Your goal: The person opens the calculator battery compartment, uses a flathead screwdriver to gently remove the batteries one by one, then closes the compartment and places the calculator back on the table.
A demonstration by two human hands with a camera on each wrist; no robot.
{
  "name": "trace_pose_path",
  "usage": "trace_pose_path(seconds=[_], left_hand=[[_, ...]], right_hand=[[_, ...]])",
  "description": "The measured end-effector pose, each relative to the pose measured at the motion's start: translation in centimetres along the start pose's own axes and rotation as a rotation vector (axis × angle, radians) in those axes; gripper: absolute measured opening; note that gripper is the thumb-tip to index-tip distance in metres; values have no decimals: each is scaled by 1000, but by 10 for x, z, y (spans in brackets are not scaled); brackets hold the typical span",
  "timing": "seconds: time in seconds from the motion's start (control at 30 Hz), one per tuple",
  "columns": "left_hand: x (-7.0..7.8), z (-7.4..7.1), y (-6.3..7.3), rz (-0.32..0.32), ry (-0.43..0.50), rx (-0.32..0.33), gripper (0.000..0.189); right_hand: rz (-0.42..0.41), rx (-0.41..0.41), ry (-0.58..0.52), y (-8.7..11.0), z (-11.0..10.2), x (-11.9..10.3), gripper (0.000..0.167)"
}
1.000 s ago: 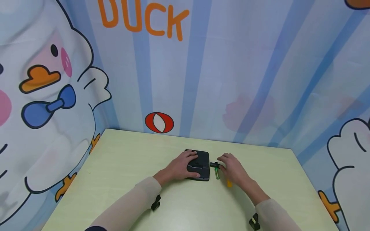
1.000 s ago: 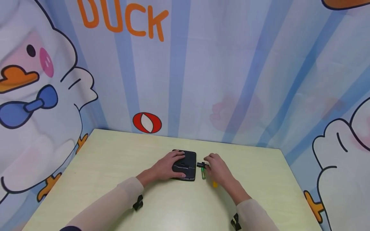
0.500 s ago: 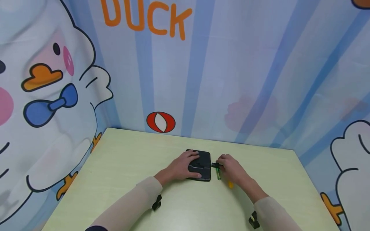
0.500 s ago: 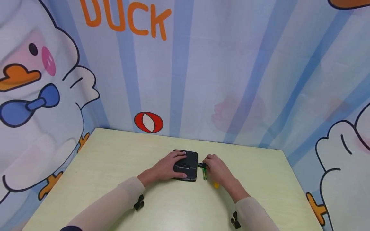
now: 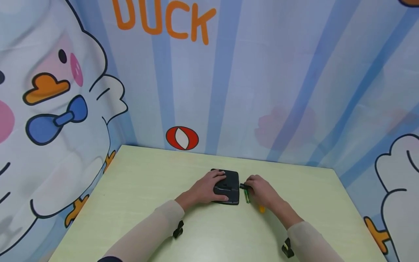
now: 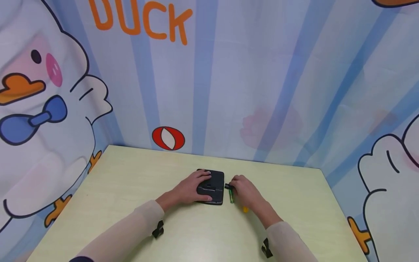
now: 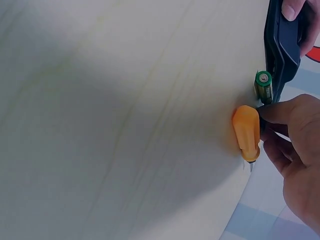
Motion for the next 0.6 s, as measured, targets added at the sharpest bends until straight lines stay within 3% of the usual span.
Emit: trace_pose_path(seconds=[0.33, 0.6], left_hand=[[0, 0, 1, -6, -4, -2, 90], [-1, 2, -1, -10, 6, -4, 90]], right_hand=[[-2, 12, -13, -1, 0, 2, 15], [80, 43, -86, -3, -4, 5, 16]])
Point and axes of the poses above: each hand's wrist, its own y-axis away from the middle knuckle, its own z-axis out of the palm, x = y × z, the point moved 5 cm from there along -y, towards the middle knuckle
